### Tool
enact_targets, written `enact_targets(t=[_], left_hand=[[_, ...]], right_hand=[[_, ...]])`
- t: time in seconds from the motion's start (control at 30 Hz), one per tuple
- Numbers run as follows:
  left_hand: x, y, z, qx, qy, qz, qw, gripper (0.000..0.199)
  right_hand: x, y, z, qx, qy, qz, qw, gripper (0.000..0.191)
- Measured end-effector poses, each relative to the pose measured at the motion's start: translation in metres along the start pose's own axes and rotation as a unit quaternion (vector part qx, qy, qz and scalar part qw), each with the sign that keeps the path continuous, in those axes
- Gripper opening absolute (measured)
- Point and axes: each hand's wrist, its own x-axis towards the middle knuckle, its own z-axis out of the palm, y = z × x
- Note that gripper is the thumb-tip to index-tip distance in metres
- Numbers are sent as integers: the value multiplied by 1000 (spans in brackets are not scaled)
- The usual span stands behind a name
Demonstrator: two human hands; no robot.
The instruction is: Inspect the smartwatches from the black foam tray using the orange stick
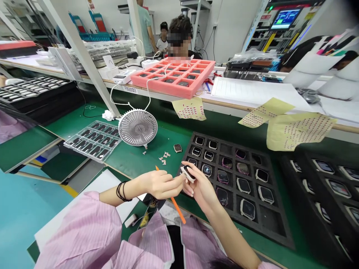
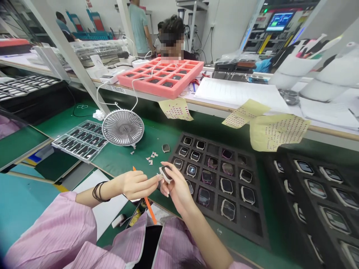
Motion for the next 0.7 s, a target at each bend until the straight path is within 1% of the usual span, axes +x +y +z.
enact_targets(t=[0.07, 0.13, 0.17, 0.23, 0.3, 0.37, 0.43, 0.5, 0.57, 0.7], left_hand=[[1, -2, 0, -14, 4, 12, 1000, 25], [2, -3, -1, -38, -8, 14, 999, 24], [3, -3, -1, -60, -18, 4, 998, 24], [4, -4, -1, -135, -29, -43, 989, 23], [5, -3, 1, -239, -16, -111, 965, 18], [6, -2, 4, -323, -5, -191, 927, 9], [6, 1, 7, -371, -19, -275, 887, 22], [6, 3, 10, -399, -54, -342, 849, 35], [5, 4, 13, -423, -82, -372, 822, 40], [-2, 6, 23, -443, -132, -385, 799, 42]], right_hand=[[1, -1, -1, 10, -11, 22, 1000, 39], [1, -1, -3, 4, -12, 21, 1000, 39], [1, -2, -4, -5, -11, 16, 1000, 38], [-1, -2, -6, -29, -16, 15, 999, 34], [-4, -3, -9, -56, -37, 34, 997, 30], [-8, -4, -10, -85, -64, 58, 993, 28], [-12, -7, -11, -118, -80, 70, 987, 28], [-16, -9, -10, -155, -78, 67, 982, 30], [-19, -10, -9, -189, -74, 60, 977, 30], [-19, -8, -12, -218, -75, 42, 972, 30]])
